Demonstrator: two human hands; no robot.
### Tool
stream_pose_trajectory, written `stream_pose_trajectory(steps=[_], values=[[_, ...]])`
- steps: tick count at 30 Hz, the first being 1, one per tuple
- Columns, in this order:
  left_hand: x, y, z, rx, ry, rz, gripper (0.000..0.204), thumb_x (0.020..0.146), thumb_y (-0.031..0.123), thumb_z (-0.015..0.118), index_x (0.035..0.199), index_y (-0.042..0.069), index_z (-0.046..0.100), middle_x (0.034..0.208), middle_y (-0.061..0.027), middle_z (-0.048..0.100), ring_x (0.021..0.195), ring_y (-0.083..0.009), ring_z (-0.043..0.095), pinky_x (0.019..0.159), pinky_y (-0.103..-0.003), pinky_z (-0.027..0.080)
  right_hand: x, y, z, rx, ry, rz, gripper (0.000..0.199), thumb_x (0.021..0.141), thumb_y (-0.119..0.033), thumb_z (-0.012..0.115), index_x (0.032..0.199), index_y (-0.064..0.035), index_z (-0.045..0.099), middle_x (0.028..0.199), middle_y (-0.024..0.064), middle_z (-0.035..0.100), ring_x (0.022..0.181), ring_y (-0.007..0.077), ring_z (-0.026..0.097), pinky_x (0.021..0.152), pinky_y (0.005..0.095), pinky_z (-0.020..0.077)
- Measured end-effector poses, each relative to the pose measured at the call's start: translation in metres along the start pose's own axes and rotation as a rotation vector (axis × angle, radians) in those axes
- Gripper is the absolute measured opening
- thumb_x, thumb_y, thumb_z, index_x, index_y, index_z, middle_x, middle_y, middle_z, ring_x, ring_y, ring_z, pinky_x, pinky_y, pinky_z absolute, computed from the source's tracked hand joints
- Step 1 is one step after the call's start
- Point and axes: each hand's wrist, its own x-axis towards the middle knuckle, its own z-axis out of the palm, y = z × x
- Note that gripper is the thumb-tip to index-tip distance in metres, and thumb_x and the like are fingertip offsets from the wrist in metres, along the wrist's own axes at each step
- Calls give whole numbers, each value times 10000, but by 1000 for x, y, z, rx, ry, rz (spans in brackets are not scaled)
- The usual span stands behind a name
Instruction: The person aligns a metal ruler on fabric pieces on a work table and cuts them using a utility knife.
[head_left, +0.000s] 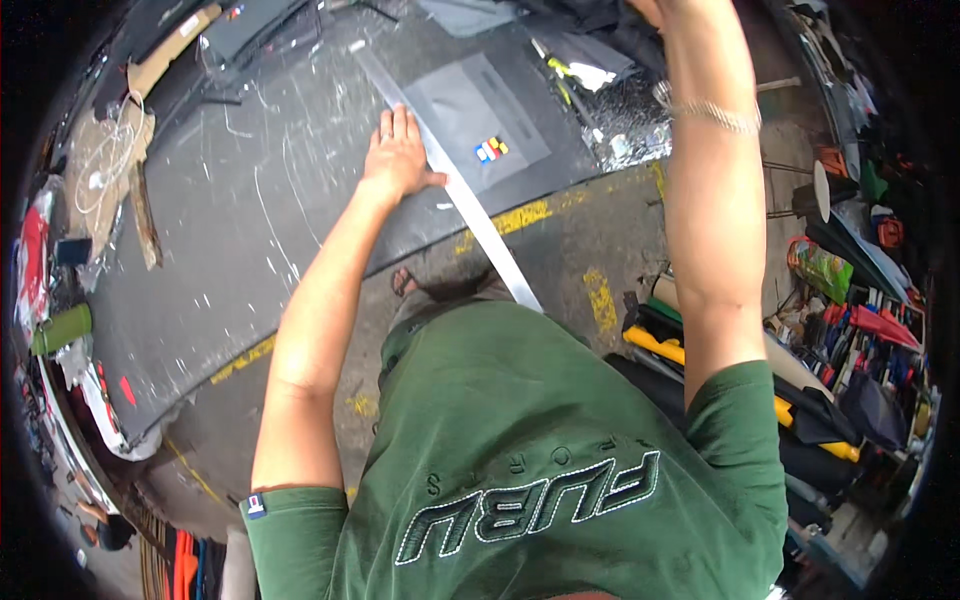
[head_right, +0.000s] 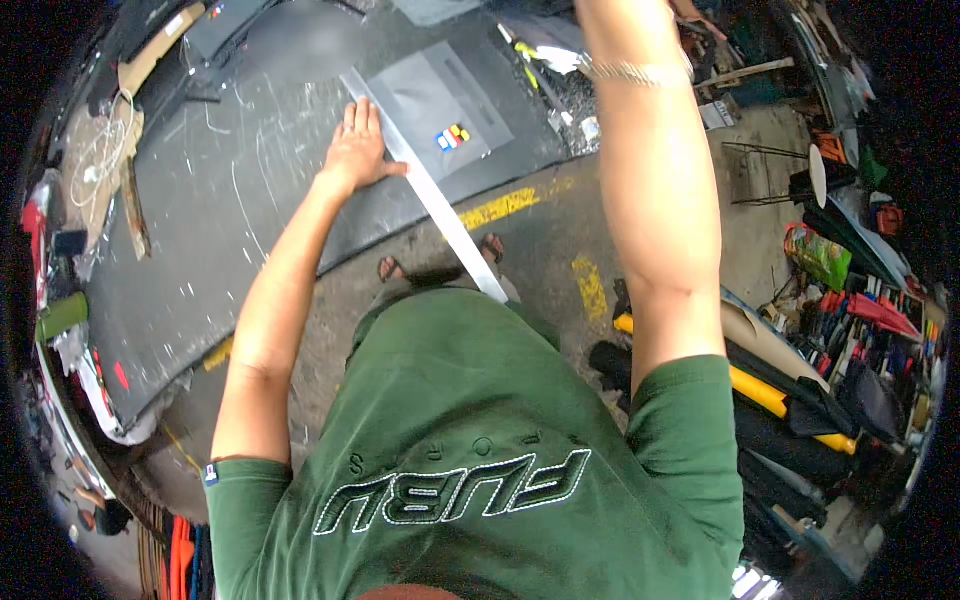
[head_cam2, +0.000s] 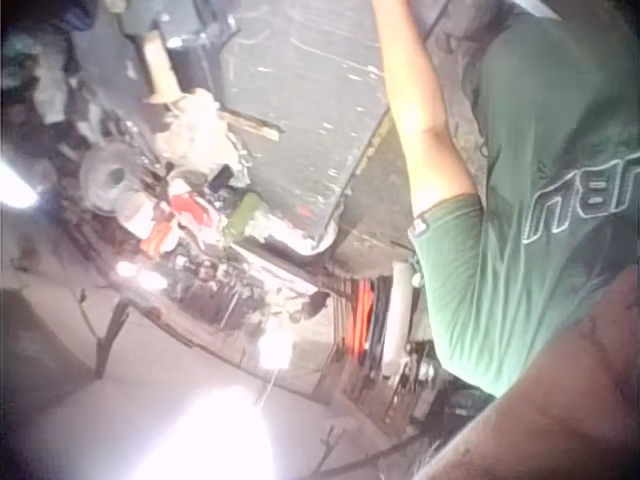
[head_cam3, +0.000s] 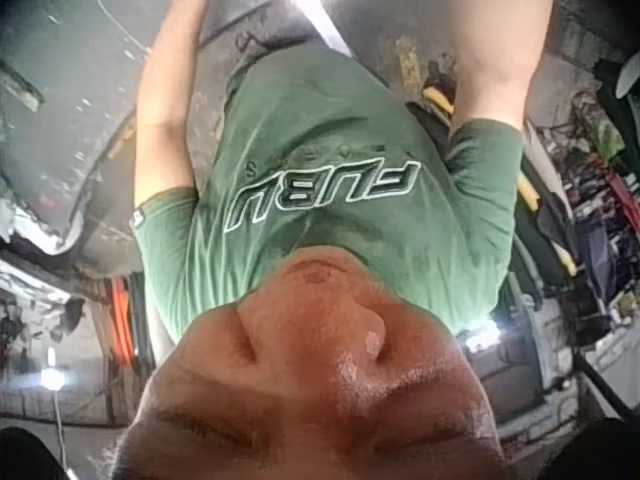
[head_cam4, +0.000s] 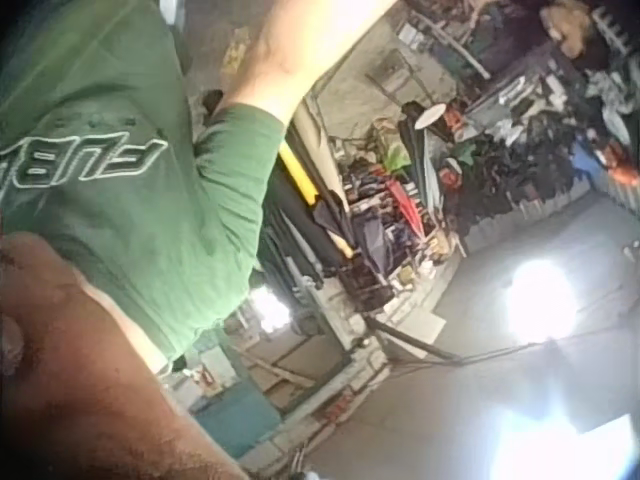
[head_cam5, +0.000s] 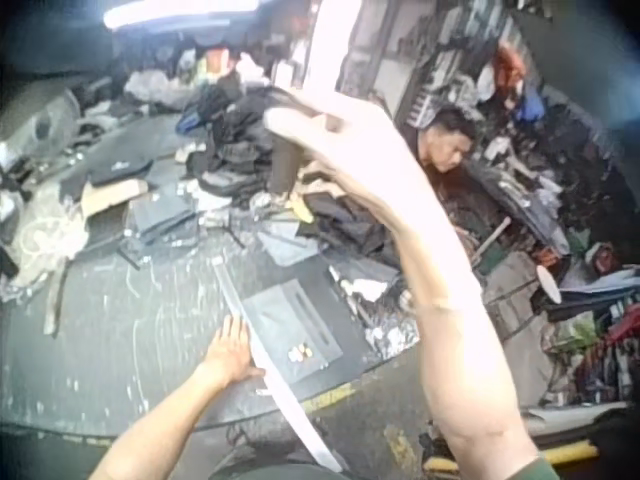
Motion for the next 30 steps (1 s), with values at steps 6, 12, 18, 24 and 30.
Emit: stream_pose_trajectory(steps=[6,12,18,24,30], values=[[4,4,3,-49,28,24,1364,669,695,821,1577,-101,187,1677,-267,158,1559,-412,179,1240,-527,262,-149,83,-54,832,385,311,264,973,-193,681,1116,14,600,1077,170,697,861,260,737,798,340,656],[-10,10,9,-39,166,45,1356,645,766,775,1553,-100,264,1644,-264,260,1537,-417,244,1207,-568,298,-343,111,28,1788,692,758,280,999,-84,625,1265,-2,595,1216,182,669,1092,314,680,976,461,584],[-16,-3,14,-128,260,98,1340,639,795,756,1554,-67,291,1629,-254,300,1534,-416,248,1188,-604,309,-382,105,32,982,260,1051,444,891,-100,708,1313,-65,576,949,57,639,871,238,661,783,394,525],[-19,-7,7,-83,224,89,1283,646,758,779,1544,-44,335,1636,-212,307,1530,-383,272,1171,-595,329,-378,100,55,-374,-240,660,463,944,-424,677,1095,13,715,1059,227,674,918,423,651,863,478,530],[-25,-22,2,-322,462,227,969,837,381,809,1565,3,292,1618,-222,338,1525,-391,286,1239,-539,244,-404,114,85,-99,-341,1010,527,967,-457,645,1273,-28,654,1121,258,711,1061,386,704,885,446,538]])
